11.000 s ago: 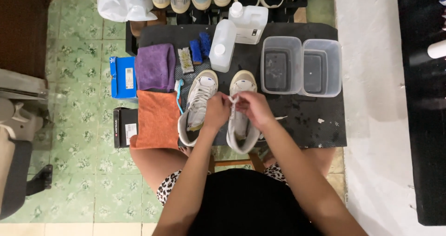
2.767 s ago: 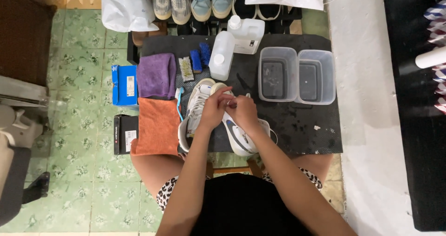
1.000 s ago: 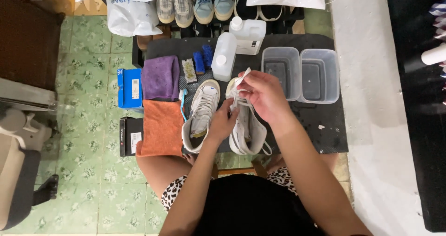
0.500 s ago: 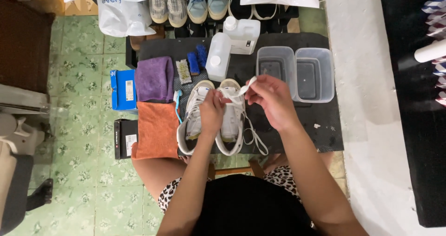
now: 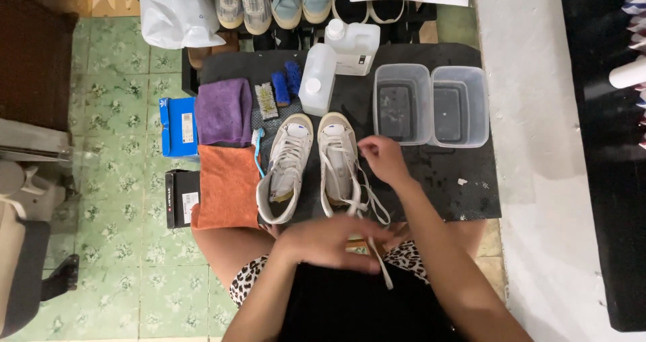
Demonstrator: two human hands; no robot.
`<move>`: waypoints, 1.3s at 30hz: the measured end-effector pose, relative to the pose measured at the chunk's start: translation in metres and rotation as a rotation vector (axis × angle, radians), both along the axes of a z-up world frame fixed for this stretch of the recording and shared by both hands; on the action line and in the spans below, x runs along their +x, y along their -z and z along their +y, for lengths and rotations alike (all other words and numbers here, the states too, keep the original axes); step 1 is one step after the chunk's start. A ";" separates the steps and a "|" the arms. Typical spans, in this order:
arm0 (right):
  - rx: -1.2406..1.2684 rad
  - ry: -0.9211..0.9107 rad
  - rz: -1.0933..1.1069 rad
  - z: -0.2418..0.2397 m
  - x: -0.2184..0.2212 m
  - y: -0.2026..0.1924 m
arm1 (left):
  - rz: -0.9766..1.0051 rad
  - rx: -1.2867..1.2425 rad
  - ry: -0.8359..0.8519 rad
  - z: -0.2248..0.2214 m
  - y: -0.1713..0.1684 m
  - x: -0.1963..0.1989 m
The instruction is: Removing shoelaces from a pair of white high-top sneakers on a repair bench.
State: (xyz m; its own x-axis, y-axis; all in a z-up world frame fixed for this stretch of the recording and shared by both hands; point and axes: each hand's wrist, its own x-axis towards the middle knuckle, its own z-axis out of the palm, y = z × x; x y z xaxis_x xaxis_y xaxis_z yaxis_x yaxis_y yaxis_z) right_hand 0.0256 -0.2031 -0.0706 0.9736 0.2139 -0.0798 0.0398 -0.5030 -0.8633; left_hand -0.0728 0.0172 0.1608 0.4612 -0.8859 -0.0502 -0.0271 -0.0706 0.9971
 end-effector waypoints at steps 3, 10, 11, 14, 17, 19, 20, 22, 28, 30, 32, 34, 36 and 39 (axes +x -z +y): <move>-0.118 0.003 -0.257 0.020 0.013 0.048 | -0.042 0.082 -0.527 0.000 0.076 0.024; -0.018 0.044 -0.134 0.047 0.017 0.021 | -0.338 0.577 -0.970 0.004 0.280 0.078; -0.100 0.009 -0.144 0.048 0.019 0.021 | -0.322 0.600 -1.019 0.001 0.281 0.080; -0.199 -0.010 -0.141 0.053 0.024 0.022 | -0.322 0.603 -1.095 -0.002 0.277 0.082; -0.194 0.019 -0.110 0.047 0.027 0.040 | -0.303 0.589 -1.162 -0.006 0.264 0.081; -0.167 0.038 -0.105 0.049 0.028 0.046 | -0.286 0.590 -1.201 -0.006 0.258 0.083; -0.190 0.007 -0.116 0.052 0.027 0.044 | -0.264 0.608 -1.214 -0.006 0.256 0.084; -0.217 -0.015 -0.133 0.052 0.026 0.037 | -0.250 0.617 -1.222 -0.006 0.264 0.089; -0.138 -0.094 -0.022 0.035 0.029 0.029 | -0.219 0.606 -1.187 -0.005 0.277 0.091; -0.139 -0.173 0.033 0.030 0.038 0.026 | -0.154 0.608 -1.160 -0.009 0.240 0.086; -0.111 -0.194 0.129 0.025 0.046 0.018 | -0.156 0.600 -1.152 -0.014 0.230 0.081; -0.082 -0.216 0.214 0.021 0.051 0.009 | -0.166 0.588 -1.149 -0.016 0.221 0.077; 0.193 -0.103 0.480 0.016 0.051 0.000 | -0.186 0.620 -1.143 -0.016 0.214 0.074; 0.367 0.026 0.640 0.011 0.049 0.010 | -0.106 0.658 -0.963 -0.019 0.190 0.065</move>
State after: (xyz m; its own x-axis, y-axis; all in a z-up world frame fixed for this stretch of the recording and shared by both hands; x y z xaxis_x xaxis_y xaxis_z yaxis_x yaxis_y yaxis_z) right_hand 0.0750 -0.1925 -0.0801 0.7659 0.3134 -0.5613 -0.5358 -0.1715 -0.8268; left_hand -0.0074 -0.0015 -0.0296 0.9569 0.0147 -0.2901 0.2387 -0.6091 0.7564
